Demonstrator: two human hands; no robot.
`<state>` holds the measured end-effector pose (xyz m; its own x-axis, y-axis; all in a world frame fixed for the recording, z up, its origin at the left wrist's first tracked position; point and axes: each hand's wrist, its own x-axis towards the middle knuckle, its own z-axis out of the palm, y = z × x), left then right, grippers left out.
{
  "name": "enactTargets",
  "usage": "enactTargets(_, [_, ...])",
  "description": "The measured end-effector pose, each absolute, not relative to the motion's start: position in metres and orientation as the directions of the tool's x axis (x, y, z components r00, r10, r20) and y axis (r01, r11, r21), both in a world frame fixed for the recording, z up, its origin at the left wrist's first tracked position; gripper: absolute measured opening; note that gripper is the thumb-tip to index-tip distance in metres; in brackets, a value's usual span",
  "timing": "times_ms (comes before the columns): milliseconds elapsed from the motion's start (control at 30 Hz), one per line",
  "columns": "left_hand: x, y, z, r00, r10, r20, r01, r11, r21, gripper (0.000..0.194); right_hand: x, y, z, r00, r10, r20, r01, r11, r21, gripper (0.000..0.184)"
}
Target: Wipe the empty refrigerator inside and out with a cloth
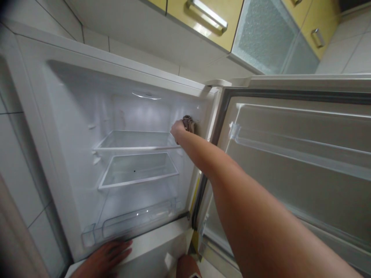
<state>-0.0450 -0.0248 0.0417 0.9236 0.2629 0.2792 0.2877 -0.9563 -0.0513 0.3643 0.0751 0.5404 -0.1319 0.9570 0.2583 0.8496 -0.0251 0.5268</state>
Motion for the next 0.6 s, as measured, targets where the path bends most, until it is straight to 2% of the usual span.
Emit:
enactTargets(67, [-0.045, -0.026, 0.045, 0.927, 0.288, 0.242, 0.299, -0.954, -0.009, 0.103, 0.360, 0.062, 0.515, -0.114, 0.953, 0.281, 0.877, -0.036, 0.478, 0.008])
enactTargets(267, [-0.046, -0.031, 0.062, 0.929, 0.323, 0.181, 0.305, -0.945, 0.120, 0.098, 0.356, 0.036, 0.477, -0.038, 0.889, 0.457, 0.968, -0.081, 0.238, 0.021])
enactTargets(367, [-0.045, -0.035, 0.065, 0.932, 0.322, 0.169, 0.307, -0.946, 0.107, 0.096, 0.341, 0.026, 0.450, 0.028, 0.816, 0.578, 0.990, -0.102, 0.097, 0.039])
enactTargets(467, [-0.045, -0.036, 0.063, 0.932, 0.312, 0.186, 0.303, -0.950, 0.075, 0.096, 0.321, 0.012, 0.395, 0.009, 0.704, 0.711, 0.995, 0.063, -0.074, 0.052])
enactTargets(533, [-0.045, -0.035, 0.058, 0.934, 0.305, 0.187, 0.298, -0.952, 0.063, 0.094, 0.310, 0.006, 0.351, -0.048, 0.737, 0.674, 0.971, 0.192, -0.141, 0.050])
enactTargets(600, [-0.044, -0.033, 0.053, 0.938, 0.303, 0.171, 0.299, -0.953, 0.052, 0.092, 0.305, 0.008, 0.315, -0.046, 0.849, 0.526, 0.968, 0.168, -0.186, 0.047])
